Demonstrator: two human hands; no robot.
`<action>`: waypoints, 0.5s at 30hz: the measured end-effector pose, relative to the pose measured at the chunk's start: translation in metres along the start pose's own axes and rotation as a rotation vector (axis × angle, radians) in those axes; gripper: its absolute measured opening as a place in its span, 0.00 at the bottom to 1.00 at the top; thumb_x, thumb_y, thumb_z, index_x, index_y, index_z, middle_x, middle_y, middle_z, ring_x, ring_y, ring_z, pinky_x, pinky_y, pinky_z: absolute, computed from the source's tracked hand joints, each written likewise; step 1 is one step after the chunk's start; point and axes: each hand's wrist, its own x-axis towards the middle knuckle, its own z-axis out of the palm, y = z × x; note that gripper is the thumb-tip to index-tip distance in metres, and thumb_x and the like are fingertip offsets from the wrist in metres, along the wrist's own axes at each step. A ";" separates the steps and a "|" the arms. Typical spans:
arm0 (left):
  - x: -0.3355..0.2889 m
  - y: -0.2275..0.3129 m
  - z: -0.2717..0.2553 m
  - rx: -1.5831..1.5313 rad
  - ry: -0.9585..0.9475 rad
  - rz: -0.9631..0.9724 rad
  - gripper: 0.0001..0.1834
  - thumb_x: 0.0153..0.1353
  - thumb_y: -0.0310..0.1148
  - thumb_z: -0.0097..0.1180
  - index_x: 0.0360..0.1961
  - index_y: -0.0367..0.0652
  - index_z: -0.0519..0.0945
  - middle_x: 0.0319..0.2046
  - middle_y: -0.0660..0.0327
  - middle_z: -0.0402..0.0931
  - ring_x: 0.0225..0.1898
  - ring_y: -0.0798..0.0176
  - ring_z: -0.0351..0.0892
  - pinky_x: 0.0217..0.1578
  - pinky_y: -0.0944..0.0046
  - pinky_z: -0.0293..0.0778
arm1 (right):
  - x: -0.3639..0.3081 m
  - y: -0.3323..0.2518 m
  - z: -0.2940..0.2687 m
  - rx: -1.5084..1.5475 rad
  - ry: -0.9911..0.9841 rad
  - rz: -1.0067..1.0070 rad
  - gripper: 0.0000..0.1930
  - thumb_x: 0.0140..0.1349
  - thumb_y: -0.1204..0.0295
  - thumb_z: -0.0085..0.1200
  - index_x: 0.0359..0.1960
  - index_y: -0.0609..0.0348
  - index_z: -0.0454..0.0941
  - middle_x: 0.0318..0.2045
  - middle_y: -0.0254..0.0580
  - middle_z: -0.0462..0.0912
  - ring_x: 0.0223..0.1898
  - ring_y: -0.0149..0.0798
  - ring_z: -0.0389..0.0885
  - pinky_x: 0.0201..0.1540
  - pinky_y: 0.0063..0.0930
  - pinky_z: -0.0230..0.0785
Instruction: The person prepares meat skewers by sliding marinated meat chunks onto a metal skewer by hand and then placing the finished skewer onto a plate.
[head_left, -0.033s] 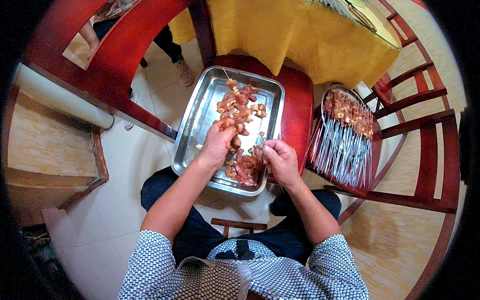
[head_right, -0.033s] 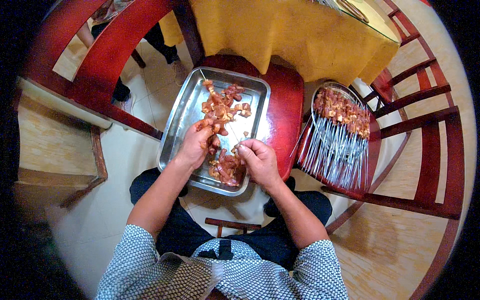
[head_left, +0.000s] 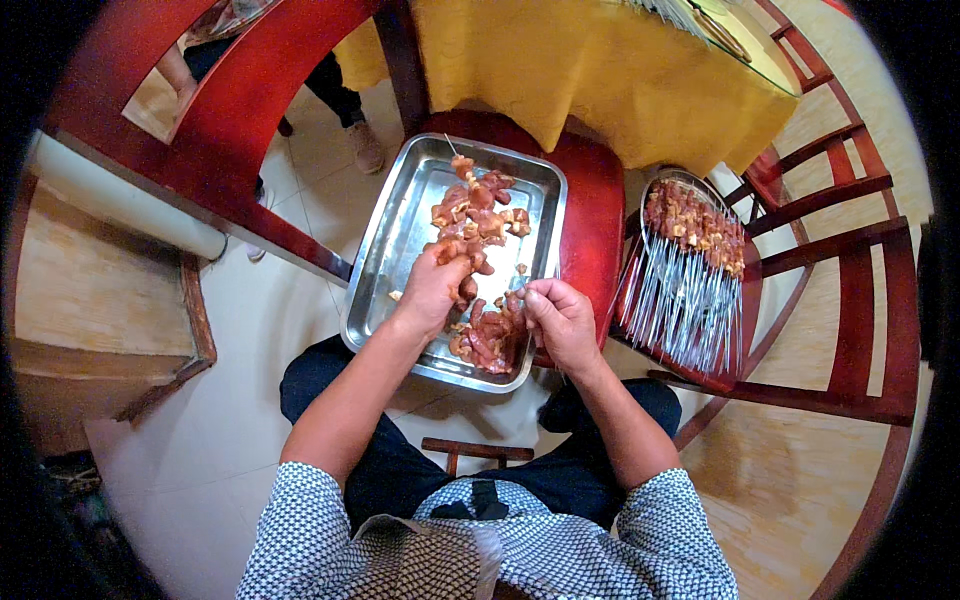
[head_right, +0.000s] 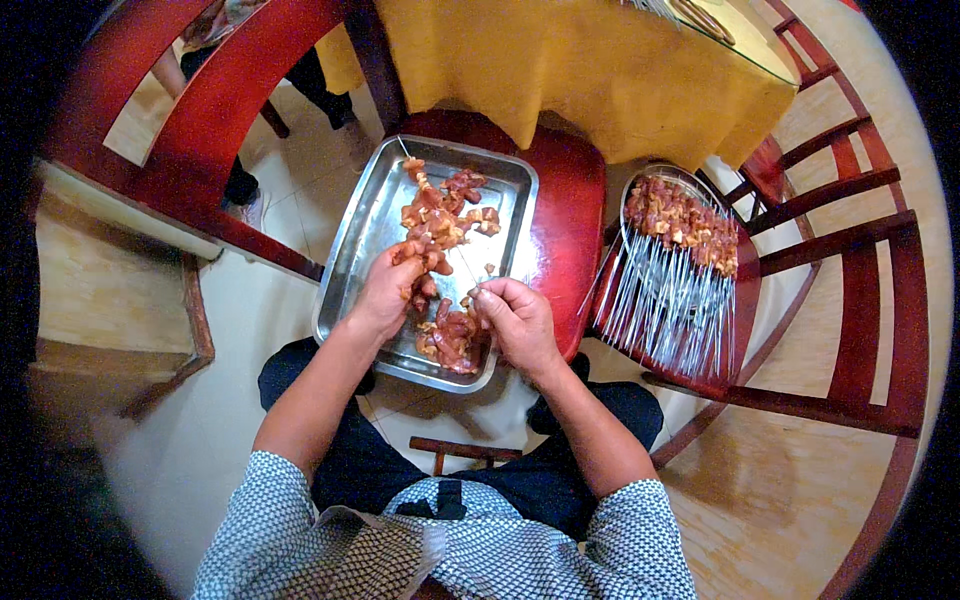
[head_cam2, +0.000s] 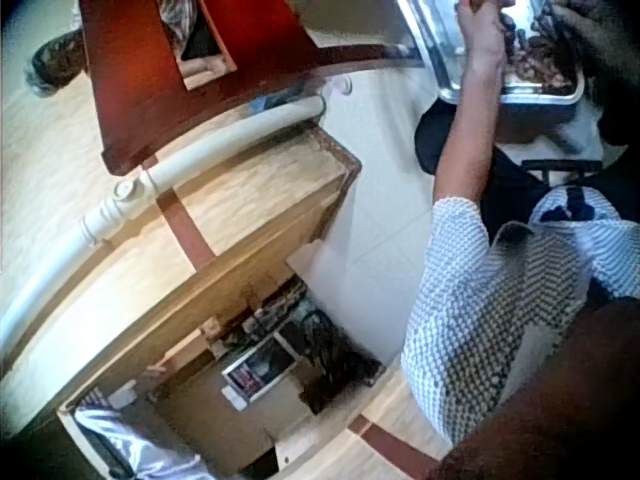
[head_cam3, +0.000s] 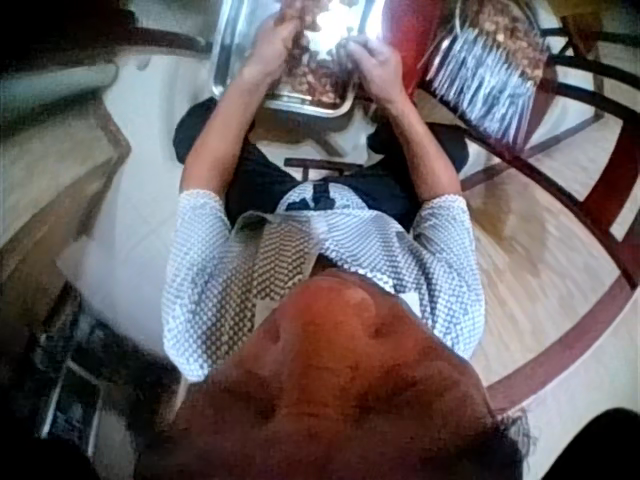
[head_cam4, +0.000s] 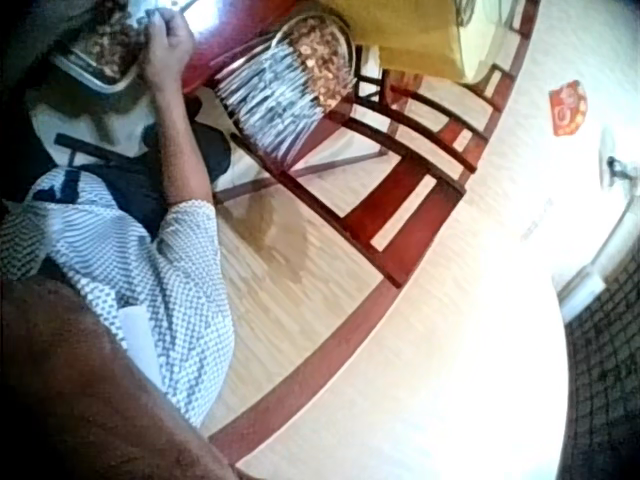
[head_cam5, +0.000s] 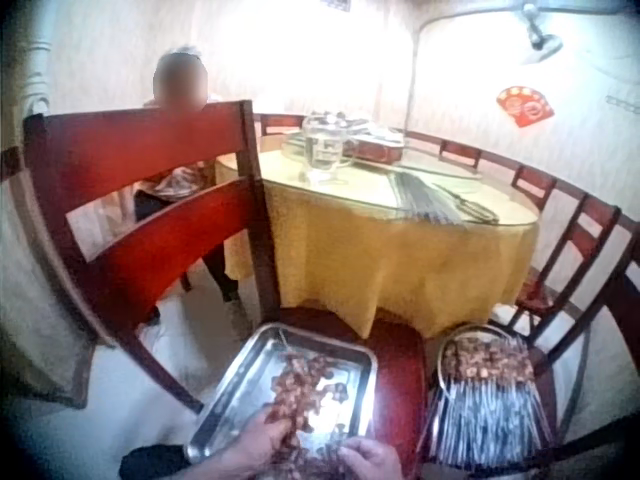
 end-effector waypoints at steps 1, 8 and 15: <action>0.002 -0.003 -0.005 0.017 0.010 -0.013 0.05 0.62 0.31 0.47 0.35 0.46 0.75 0.29 0.65 0.79 0.19 0.77 0.69 0.15 0.76 0.62 | 0.000 -0.006 0.001 0.028 -0.005 0.002 0.08 0.65 0.70 0.49 0.37 0.63 0.76 0.23 0.28 0.75 0.21 0.20 0.68 0.23 0.15 0.62; 0.005 0.001 -0.014 -0.061 0.065 0.022 0.04 0.64 0.33 0.49 0.33 0.49 0.75 0.28 0.68 0.77 0.18 0.79 0.65 0.15 0.79 0.57 | 0.000 -0.017 -0.018 0.107 0.113 0.062 0.10 0.67 0.67 0.47 0.35 0.60 0.75 0.17 0.28 0.70 0.14 0.21 0.63 0.15 0.13 0.55; 0.006 0.003 -0.016 -0.155 0.032 0.061 0.06 0.64 0.27 0.45 0.31 0.46 0.73 0.28 0.59 0.77 0.18 0.76 0.66 0.14 0.78 0.57 | -0.033 -0.023 -0.081 -0.064 0.465 -0.103 0.07 0.63 0.70 0.53 0.33 0.61 0.77 0.20 0.25 0.73 0.19 0.20 0.66 0.21 0.16 0.59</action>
